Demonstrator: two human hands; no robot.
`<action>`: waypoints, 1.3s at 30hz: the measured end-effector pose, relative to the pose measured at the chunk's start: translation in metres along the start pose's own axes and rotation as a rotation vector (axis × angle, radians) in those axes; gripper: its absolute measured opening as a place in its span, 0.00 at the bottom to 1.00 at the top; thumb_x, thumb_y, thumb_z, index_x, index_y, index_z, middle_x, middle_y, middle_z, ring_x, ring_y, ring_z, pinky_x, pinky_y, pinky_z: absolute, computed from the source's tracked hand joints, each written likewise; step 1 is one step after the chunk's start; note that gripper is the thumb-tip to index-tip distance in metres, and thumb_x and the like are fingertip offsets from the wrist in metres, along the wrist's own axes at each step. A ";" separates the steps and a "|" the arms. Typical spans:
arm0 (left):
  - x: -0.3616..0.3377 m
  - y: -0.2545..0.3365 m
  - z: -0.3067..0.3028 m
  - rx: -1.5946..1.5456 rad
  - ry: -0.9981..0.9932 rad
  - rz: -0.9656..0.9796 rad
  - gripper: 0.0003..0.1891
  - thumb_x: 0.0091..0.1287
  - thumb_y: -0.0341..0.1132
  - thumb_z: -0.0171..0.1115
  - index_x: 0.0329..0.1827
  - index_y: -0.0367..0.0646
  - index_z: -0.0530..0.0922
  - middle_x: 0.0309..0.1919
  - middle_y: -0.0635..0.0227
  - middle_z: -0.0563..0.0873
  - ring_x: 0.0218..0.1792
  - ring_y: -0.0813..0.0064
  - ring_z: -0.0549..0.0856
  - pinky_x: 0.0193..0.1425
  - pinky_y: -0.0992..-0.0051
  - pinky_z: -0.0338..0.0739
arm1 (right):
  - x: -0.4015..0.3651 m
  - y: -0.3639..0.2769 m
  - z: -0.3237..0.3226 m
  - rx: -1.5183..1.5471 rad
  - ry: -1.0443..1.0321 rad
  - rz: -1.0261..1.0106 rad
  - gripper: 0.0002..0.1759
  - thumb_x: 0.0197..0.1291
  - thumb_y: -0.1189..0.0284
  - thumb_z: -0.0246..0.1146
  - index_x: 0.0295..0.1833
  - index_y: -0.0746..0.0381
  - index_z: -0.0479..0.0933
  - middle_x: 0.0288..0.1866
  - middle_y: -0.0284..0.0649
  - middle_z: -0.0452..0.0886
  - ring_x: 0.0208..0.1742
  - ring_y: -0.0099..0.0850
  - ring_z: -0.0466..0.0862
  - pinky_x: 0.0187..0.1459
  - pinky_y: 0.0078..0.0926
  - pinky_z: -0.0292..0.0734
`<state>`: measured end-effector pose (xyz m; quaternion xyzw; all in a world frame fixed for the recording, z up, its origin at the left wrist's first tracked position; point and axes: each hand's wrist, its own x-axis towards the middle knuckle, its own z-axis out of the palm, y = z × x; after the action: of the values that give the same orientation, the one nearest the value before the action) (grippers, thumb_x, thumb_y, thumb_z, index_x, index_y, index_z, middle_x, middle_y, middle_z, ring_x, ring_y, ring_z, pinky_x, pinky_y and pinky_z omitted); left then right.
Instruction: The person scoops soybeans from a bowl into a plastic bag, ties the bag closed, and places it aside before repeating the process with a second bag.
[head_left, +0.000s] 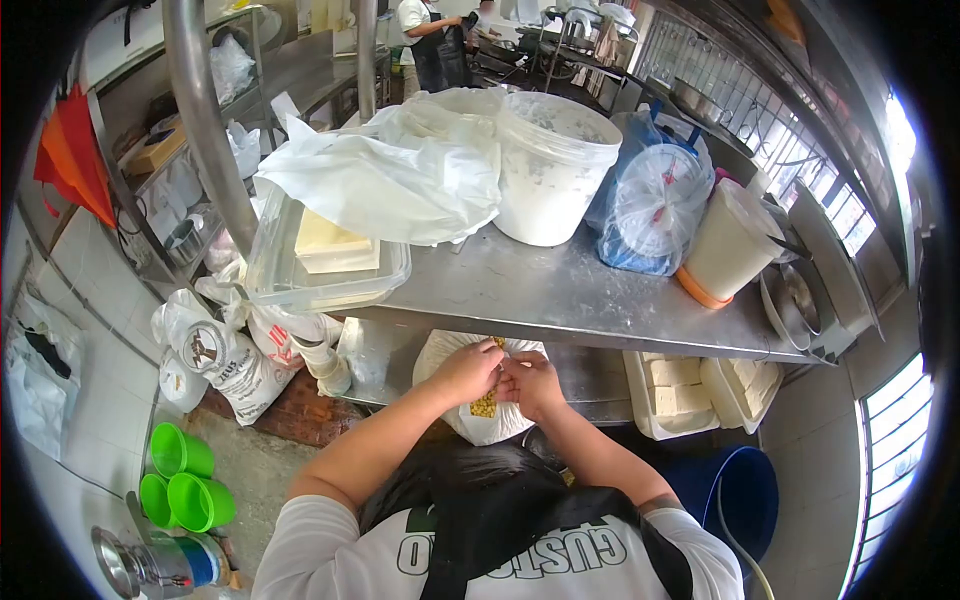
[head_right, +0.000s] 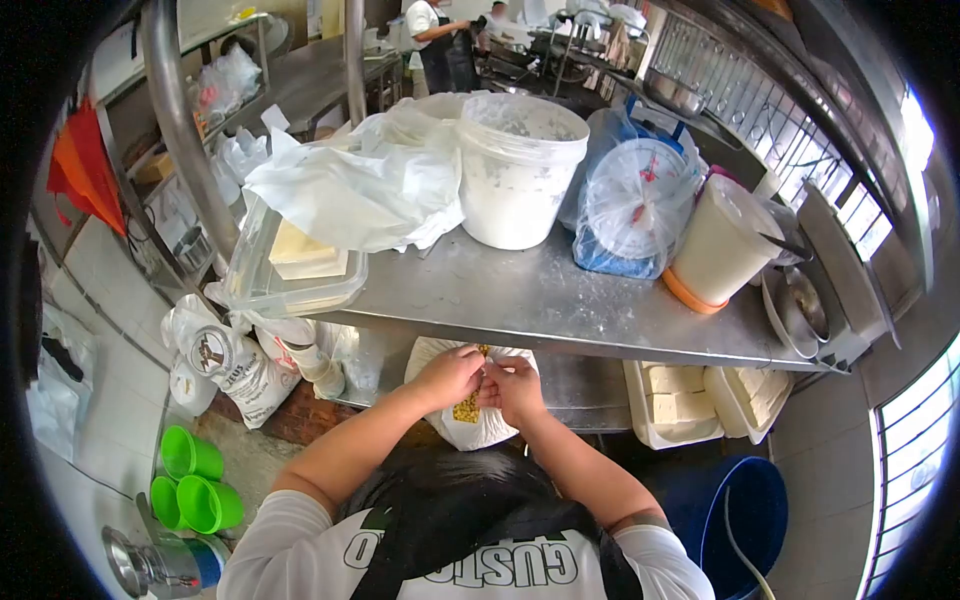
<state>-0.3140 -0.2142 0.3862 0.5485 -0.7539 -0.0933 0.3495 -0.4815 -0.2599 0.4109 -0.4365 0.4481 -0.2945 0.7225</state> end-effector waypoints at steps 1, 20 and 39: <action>-0.001 0.003 -0.001 0.011 0.049 0.023 0.05 0.65 0.26 0.63 0.42 0.36 0.77 0.43 0.52 0.83 0.46 0.46 0.85 0.49 0.53 0.82 | 0.002 0.000 0.000 -0.056 -0.013 -0.033 0.12 0.75 0.67 0.62 0.44 0.67 0.80 0.28 0.40 0.82 0.26 0.33 0.86 0.30 0.33 0.86; 0.001 0.006 -0.037 0.320 -0.280 -0.099 0.10 0.67 0.36 0.64 0.45 0.38 0.82 0.46 0.55 0.86 0.48 0.48 0.87 0.54 0.52 0.83 | 0.030 -0.005 -0.032 -0.419 -0.332 -0.081 0.04 0.71 0.72 0.62 0.43 0.60 0.78 0.25 0.36 0.78 0.21 0.33 0.75 0.25 0.31 0.71; -0.139 -0.029 0.089 -1.702 0.325 -1.244 0.45 0.79 0.73 0.27 0.85 0.47 0.55 0.79 0.52 0.68 0.76 0.50 0.72 0.79 0.49 0.64 | 0.026 -0.001 0.013 -1.425 -0.157 -0.919 0.14 0.64 0.68 0.66 0.52 0.62 0.77 0.42 0.52 0.87 0.46 0.54 0.87 0.49 0.48 0.83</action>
<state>-0.3265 -0.1229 0.2466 0.4185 0.0278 -0.6770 0.6049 -0.4581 -0.2769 0.4043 -0.9448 0.2532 -0.1748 0.1127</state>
